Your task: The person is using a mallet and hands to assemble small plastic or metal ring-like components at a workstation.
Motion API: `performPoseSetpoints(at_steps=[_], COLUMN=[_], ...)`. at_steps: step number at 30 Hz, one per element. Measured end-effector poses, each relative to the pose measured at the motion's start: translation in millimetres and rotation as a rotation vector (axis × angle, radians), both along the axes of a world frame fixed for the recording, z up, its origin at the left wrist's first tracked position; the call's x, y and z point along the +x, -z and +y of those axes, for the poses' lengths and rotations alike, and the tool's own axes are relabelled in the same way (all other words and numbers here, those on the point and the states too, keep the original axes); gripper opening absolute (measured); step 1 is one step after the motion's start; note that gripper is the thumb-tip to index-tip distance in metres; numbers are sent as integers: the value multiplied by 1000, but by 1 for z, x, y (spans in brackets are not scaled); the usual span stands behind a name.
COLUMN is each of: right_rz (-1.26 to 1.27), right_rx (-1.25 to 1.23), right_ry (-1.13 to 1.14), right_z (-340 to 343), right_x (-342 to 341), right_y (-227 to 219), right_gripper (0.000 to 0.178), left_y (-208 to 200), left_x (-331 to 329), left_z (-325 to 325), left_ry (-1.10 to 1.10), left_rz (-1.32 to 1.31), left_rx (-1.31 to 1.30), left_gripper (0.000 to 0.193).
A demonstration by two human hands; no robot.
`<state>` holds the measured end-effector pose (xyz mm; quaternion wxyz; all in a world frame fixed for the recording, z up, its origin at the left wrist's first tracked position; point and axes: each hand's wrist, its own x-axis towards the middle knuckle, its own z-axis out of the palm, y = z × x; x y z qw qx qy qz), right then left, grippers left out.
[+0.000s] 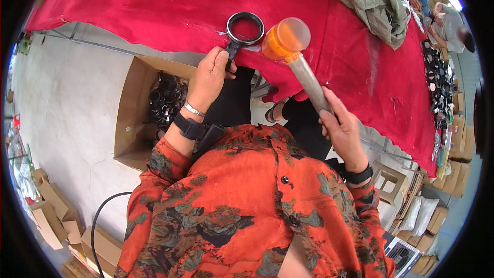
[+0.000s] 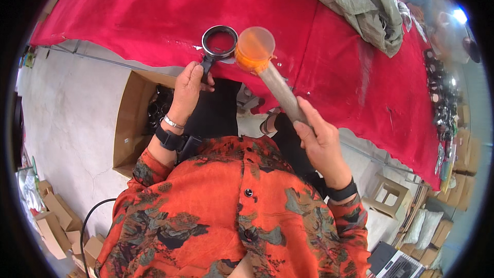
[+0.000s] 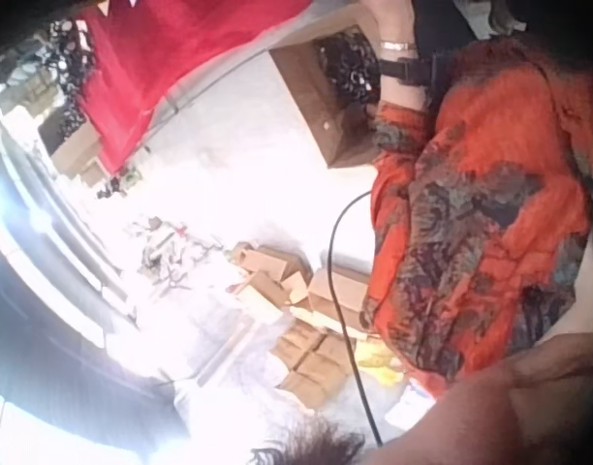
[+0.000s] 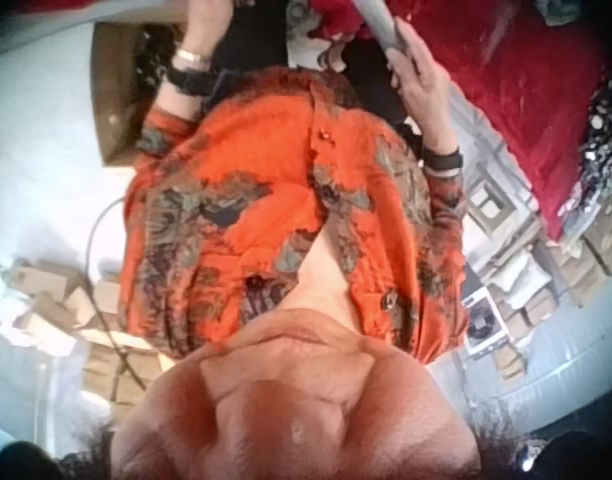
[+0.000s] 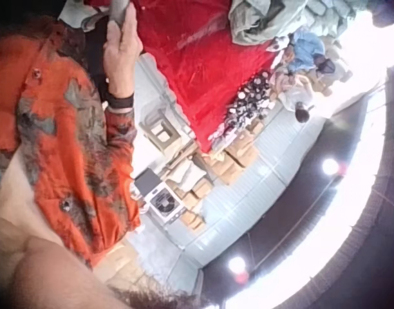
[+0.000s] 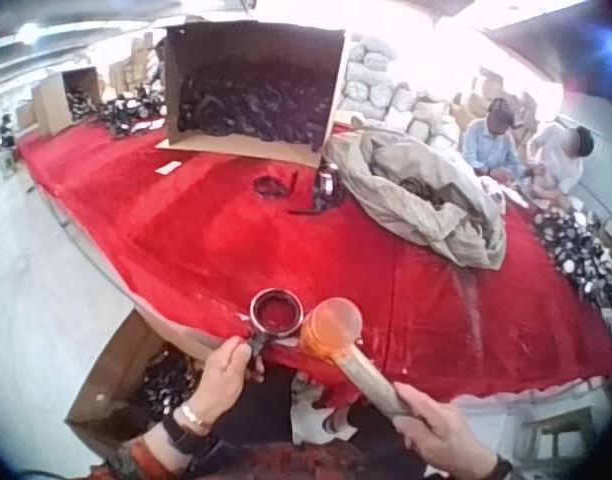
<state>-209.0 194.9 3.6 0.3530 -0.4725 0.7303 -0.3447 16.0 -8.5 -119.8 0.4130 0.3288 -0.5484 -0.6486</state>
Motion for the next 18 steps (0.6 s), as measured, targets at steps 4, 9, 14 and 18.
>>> performPoseSetpoints(at_steps=[4, 9, 14, 18], right_rz=[42, 330, 152, 113], right_rx=[-234, -549, -327, -390], right_ry=[-95, -318, -314, -107], right_z=[-13, -51, -79, -86], right_x=[5, 23, 36, 43], right_y=[-25, -5, -27, -53], right_gripper=[51, 52, 45, 45], left_y=[-5, -10, -2, -3], left_x=[3, 2, 1, 6], left_z=[-2, -3, -5, 1], left_ry=[29, 79, 19, -34], left_rz=[-70, -114, -139, -132], left_rx=[-61, -76, -74, -56], left_gripper=[24, 21, 23, 24])
